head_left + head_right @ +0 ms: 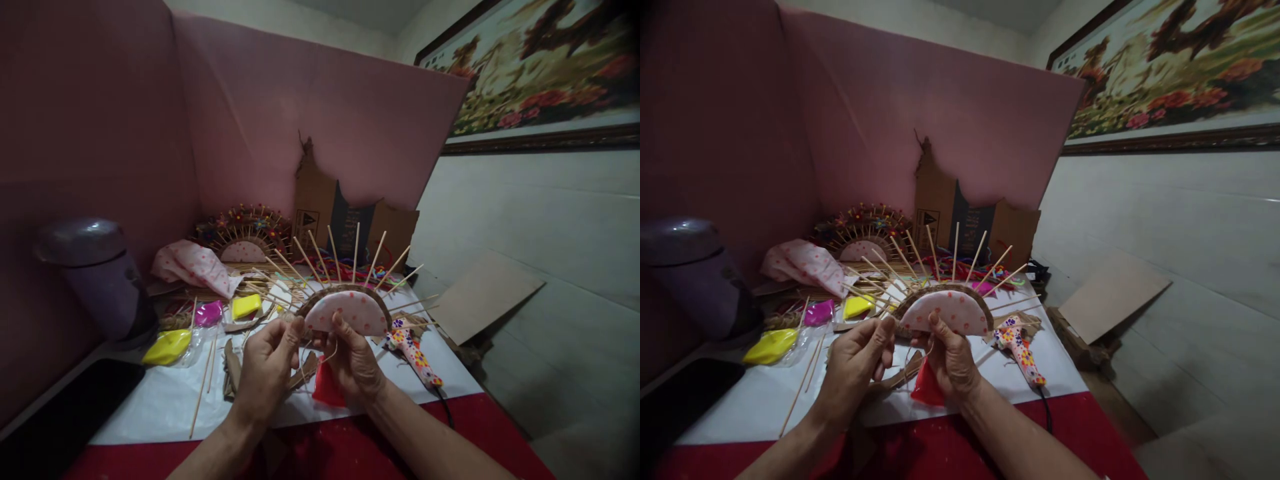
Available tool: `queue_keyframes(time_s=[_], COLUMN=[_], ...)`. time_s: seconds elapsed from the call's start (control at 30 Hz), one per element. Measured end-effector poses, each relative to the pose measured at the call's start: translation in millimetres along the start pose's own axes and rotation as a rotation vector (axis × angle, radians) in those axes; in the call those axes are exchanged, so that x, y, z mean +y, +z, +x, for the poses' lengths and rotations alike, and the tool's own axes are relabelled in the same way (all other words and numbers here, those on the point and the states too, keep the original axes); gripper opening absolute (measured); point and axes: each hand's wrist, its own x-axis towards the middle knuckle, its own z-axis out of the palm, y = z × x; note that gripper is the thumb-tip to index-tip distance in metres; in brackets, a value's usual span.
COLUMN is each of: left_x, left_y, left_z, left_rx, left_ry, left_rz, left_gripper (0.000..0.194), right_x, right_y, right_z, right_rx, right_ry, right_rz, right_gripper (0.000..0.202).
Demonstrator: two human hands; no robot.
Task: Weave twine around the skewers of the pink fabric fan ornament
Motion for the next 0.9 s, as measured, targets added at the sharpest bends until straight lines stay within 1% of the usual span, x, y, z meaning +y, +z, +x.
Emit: queue_keyframes(time_s=[0.1, 0.23, 0.37, 0.43, 0.5, 0.63, 0.73, 0.8, 0.9], left_x=[1.0, -1.8, -3.1, -1.9, 0.3, 7.4, 11.7, 11.6, 7.1], left_y=[-0.4, -2.8, -4.4, -4.3, -3.9, -3.2, -3.2, -3.4, -3.3], left_z=[1.5, 1.3, 2.7, 3.5, 3.6, 2.1, 2.6, 4.1, 6.7], left_rx=[0.023, 0.039, 0.159, 0.203, 0.220, 0.254, 0.290, 0.279, 0.208], left_ry=[-0.020, -0.002, 0.008, 0.022, 0.044, 0.072, 0.074, 0.050, -0.010], left_rz=[-0.034, -0.111, -0.238, -0.327, -0.393, -0.452, -0.523, -0.545, -0.425], left_gripper=[0.036, 0.030, 0.029, 0.030, 0.032, 0.041, 0.044, 0.044, 0.038], right_x=[1.6, 1.4, -1.8, -3.9, -5.7, -7.5, -8.0, -8.5, -9.4], right_y=[3.3, 1.3, -0.7, -0.3, -0.4, -3.3, -4.7, -4.6, -3.8], right_z=[-4.4, -2.2, 2.8, 3.9, 4.7, 7.0, 8.7, 9.3, 9.4], right_rx=[-0.030, -0.007, 0.042, 0.067, 0.086, 0.102, 0.116, 0.126, 0.137], right_ry=[-0.013, -0.006, 0.007, 0.021, 0.026, 0.043, 0.023, 0.008, 0.009], right_rz=[-0.041, -0.002, 0.069, 0.093, 0.108, 0.104, 0.095, 0.091, 0.085], right_gripper=[0.022, 0.020, 0.020, 0.022, 0.023, 0.023, 0.024, 0.026, 0.028])
